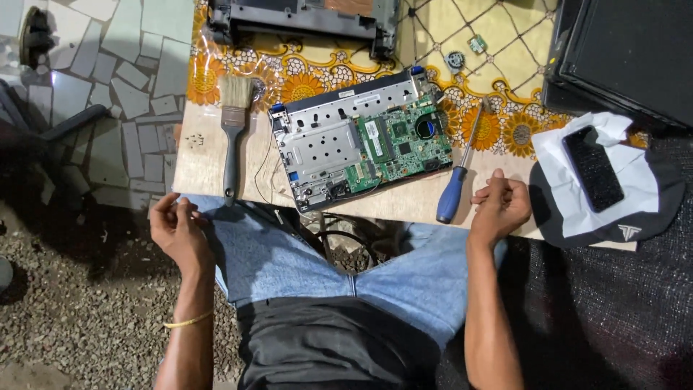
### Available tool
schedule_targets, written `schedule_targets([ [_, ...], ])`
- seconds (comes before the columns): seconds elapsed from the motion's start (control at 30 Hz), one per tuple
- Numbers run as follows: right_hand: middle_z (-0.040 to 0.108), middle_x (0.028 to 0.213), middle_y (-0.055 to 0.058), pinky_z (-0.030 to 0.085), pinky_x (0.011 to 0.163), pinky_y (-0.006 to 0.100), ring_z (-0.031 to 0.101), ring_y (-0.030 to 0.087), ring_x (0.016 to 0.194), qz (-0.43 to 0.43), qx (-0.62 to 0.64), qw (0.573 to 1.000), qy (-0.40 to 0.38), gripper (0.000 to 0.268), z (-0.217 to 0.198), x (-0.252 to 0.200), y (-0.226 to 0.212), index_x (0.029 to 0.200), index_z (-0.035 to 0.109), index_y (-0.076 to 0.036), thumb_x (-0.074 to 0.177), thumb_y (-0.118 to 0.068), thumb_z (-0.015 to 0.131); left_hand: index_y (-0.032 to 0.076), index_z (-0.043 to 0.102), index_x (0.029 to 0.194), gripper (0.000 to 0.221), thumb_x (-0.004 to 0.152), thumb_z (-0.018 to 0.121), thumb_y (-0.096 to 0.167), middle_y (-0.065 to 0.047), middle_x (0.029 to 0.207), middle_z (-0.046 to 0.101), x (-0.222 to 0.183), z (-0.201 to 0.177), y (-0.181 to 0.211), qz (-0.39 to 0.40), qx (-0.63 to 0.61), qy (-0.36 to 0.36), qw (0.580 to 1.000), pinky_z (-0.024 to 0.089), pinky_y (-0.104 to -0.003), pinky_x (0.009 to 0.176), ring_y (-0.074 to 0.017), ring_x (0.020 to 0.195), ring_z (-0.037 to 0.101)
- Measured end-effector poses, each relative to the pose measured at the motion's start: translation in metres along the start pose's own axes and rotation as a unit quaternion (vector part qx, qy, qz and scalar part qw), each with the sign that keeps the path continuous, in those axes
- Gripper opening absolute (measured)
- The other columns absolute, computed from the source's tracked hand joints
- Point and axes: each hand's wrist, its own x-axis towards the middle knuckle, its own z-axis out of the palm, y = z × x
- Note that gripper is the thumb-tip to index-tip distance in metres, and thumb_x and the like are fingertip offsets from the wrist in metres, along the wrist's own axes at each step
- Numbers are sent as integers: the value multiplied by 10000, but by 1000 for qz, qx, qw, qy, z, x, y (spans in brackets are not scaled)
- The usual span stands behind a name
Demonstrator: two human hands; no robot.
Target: Disconnecting and manipulating small ribbon cables and connectors on a laptop motherboard.
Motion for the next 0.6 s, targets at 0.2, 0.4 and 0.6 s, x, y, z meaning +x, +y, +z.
schedule_targets([
  [0.2,648,629,106,448,463,228,661,163,512,-1,-22,1000,9,260,3,-1,-4,914,724,-38,1126,-152,824,44,715,1257,149,1121,765,9,-105,914,707,-5,-2,-18,46,82,-38,995,514,-282,668,-149,774,680],
  [0.4,652,651,80,443,475,221,670,154,539,28,-25,999,-9,254,-1,-1,-6,937,720,-68,1135,-193,817,26,731,1299,134,1166,742,14,-101,929,679,-22,-1,-3,63,102,-41,992,500,-343,786,-150,844,619],
  [0.6,656,667,79,410,465,204,680,153,541,92,4,995,-31,192,-1,9,-13,955,720,-105,1108,-175,813,26,774,1206,81,1126,765,16,-157,878,696,-10,3,-11,96,187,-59,976,528,-421,735,-255,795,682],
])
